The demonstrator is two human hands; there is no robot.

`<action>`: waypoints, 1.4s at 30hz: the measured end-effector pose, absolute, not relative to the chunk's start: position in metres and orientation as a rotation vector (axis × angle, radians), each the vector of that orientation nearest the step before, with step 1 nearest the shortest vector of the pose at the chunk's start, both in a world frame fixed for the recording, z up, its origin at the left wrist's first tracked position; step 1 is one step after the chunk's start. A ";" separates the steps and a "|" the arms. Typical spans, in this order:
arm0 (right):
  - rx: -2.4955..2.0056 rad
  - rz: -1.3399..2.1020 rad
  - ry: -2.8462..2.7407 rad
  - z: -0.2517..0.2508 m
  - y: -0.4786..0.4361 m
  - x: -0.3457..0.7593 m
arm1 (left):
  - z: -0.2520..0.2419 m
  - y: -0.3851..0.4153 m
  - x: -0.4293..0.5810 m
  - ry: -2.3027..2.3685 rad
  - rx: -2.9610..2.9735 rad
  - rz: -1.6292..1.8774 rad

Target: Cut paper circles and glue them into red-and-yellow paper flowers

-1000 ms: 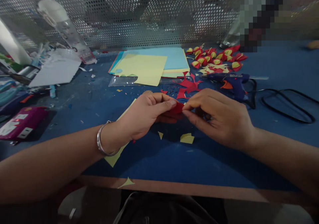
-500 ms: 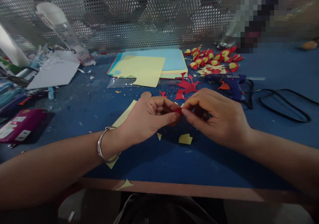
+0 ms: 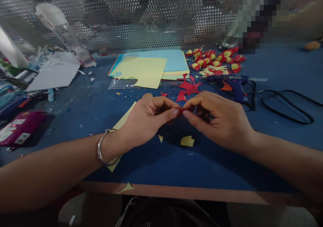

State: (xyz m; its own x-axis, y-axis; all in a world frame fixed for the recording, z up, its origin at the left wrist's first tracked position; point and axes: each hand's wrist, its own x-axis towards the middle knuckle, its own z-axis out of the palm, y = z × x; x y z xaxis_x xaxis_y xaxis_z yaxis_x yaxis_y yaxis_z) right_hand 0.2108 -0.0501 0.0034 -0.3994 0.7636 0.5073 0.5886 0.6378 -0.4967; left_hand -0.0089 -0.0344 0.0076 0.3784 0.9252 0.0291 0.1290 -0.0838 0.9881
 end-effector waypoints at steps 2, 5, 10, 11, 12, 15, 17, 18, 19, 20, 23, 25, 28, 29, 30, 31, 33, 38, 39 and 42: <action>-1.056 0.336 -2.132 0.004 -0.049 0.211 | 0.006 -0.033 -0.010 1.013 1.568 0.903; -1.053 0.383 -2.121 0.003 -0.048 0.211 | 0.005 -0.032 -0.011 0.997 1.610 0.895; -1.041 0.465 -2.119 0.004 -0.048 0.212 | 0.006 -0.034 -0.015 1.036 1.752 0.872; -1.050 0.492 -2.117 0.005 -0.048 0.212 | 0.007 -0.035 -0.015 1.054 1.784 0.871; -1.061 0.524 -2.113 0.006 -0.049 0.211 | 0.008 -0.036 -0.015 1.066 1.813 0.871; -1.088 0.618 -2.090 0.007 -0.049 0.211 | 0.012 -0.038 -0.015 1.093 1.889 0.882; -1.094 0.649 -2.085 0.007 -0.049 0.210 | 0.014 -0.040 -0.014 1.105 1.923 0.892; -1.101 0.654 -2.085 0.007 -0.049 0.211 | 0.014 -0.040 -0.013 1.100 1.930 0.902; -1.112 0.657 -2.086 0.007 -0.049 0.211 | 0.014 -0.040 -0.012 1.086 1.924 0.911; -1.124 0.664 -2.087 0.007 -0.048 0.211 | 0.013 -0.040 -0.012 1.066 1.906 0.919; -1.133 0.694 -2.087 0.006 -0.047 0.211 | 0.011 -0.041 -0.011 1.009 1.829 0.923; -1.122 0.713 -2.086 0.006 -0.047 0.210 | 0.011 -0.041 -0.010 0.987 1.799 0.919; -1.105 0.745 -2.094 0.007 -0.048 0.209 | 0.013 -0.040 -0.009 0.965 1.752 0.897; -1.099 0.756 -2.097 0.007 -0.048 0.209 | 0.014 -0.040 -0.008 0.965 1.726 0.882; -1.093 0.764 -2.101 0.007 -0.048 0.209 | 0.014 -0.040 -0.008 0.965 1.697 0.869; -1.090 0.769 -2.107 0.007 -0.048 0.209 | 0.014 -0.039 -0.008 0.963 1.669 0.859; -1.084 0.765 -2.114 0.007 -0.048 0.209 | 0.013 -0.037 -0.007 0.957 1.628 0.853; -1.063 0.750 -2.110 0.007 -0.048 0.210 | 0.006 -0.036 -0.006 0.915 1.563 0.884; -1.061 0.740 -2.113 0.006 -0.048 0.209 | 0.005 -0.037 -0.005 0.896 1.542 0.894; -1.057 0.678 -2.127 0.006 -0.049 0.207 | 0.005 -0.041 -0.002 0.850 1.500 0.906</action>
